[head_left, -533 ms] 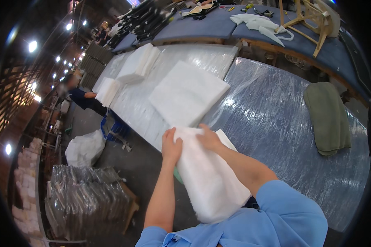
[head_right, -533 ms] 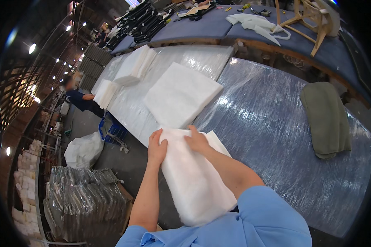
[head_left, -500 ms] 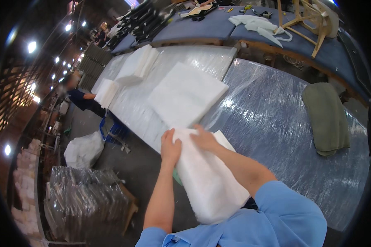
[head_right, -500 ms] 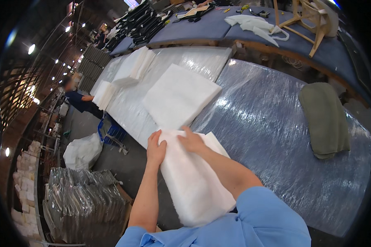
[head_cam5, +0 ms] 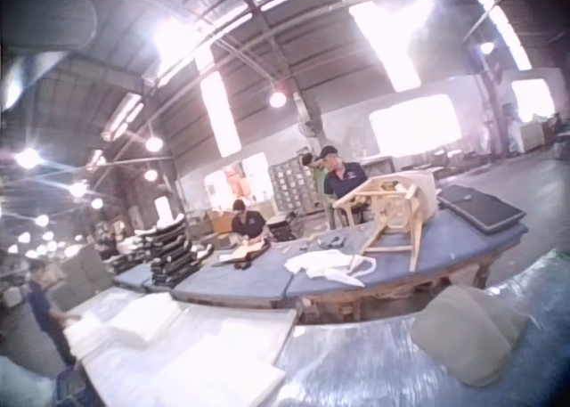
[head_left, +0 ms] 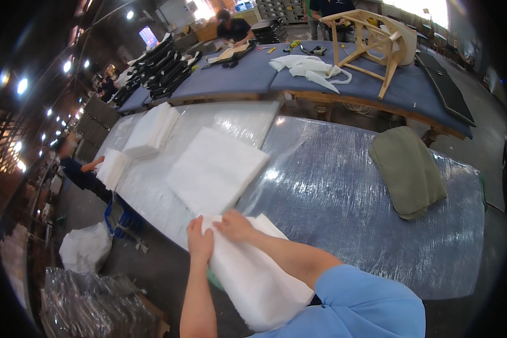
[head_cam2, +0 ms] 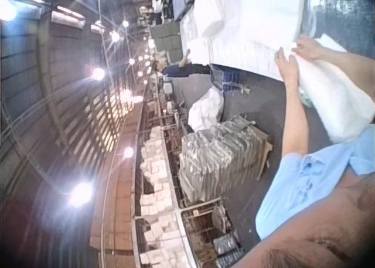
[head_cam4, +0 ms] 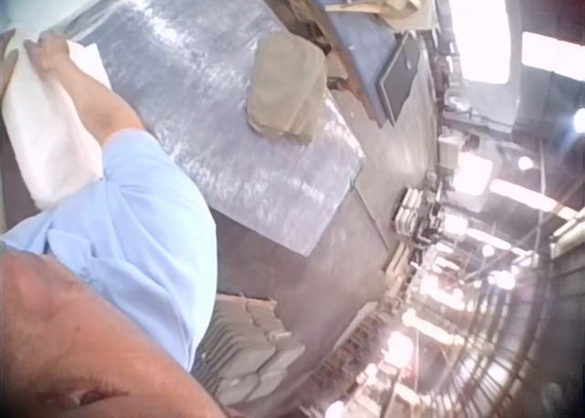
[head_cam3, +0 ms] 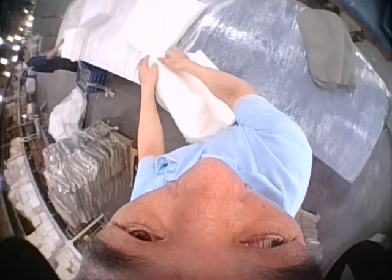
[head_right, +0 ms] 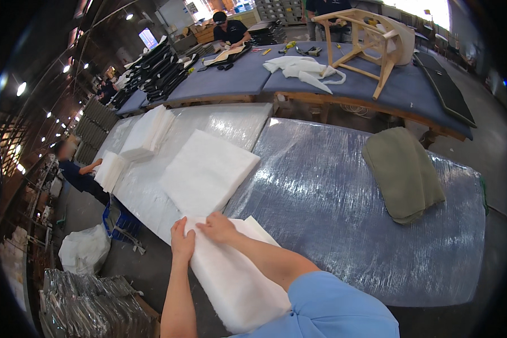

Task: The person repeatedly picks up white foam sheets, places them on a table, and wraps them with a translucent sheet. They smooth the wrapping and stack the finished items. The process is repeated multiple times throughout the clip.

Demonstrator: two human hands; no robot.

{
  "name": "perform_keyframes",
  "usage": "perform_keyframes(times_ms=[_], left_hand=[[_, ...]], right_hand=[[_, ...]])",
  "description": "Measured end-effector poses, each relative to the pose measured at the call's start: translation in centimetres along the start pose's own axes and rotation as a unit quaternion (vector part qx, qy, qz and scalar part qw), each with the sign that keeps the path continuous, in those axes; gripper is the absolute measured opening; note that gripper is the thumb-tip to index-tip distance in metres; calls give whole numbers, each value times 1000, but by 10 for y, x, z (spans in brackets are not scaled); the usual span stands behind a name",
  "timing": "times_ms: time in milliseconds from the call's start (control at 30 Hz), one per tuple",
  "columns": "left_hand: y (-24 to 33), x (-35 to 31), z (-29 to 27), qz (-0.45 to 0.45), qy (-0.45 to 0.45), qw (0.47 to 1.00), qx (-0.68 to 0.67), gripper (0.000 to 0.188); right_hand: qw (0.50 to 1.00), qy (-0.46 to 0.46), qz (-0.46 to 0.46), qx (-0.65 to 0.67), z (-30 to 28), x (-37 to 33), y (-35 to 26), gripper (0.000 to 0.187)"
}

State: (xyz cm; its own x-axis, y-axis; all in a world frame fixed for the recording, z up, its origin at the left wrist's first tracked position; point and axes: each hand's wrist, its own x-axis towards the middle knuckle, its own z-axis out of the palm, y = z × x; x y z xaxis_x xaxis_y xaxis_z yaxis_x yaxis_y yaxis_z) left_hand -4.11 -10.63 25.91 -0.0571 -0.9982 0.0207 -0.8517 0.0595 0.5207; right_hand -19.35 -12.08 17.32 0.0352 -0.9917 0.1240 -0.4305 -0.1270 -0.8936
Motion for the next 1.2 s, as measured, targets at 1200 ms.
perform_keyframes(times_ms=[1200], left_hand=[[5, 7, 9, 19, 17, 1000, -6, 58]], right_hand=[[995, 82, 42, 31, -15, -65, 5, 37]])
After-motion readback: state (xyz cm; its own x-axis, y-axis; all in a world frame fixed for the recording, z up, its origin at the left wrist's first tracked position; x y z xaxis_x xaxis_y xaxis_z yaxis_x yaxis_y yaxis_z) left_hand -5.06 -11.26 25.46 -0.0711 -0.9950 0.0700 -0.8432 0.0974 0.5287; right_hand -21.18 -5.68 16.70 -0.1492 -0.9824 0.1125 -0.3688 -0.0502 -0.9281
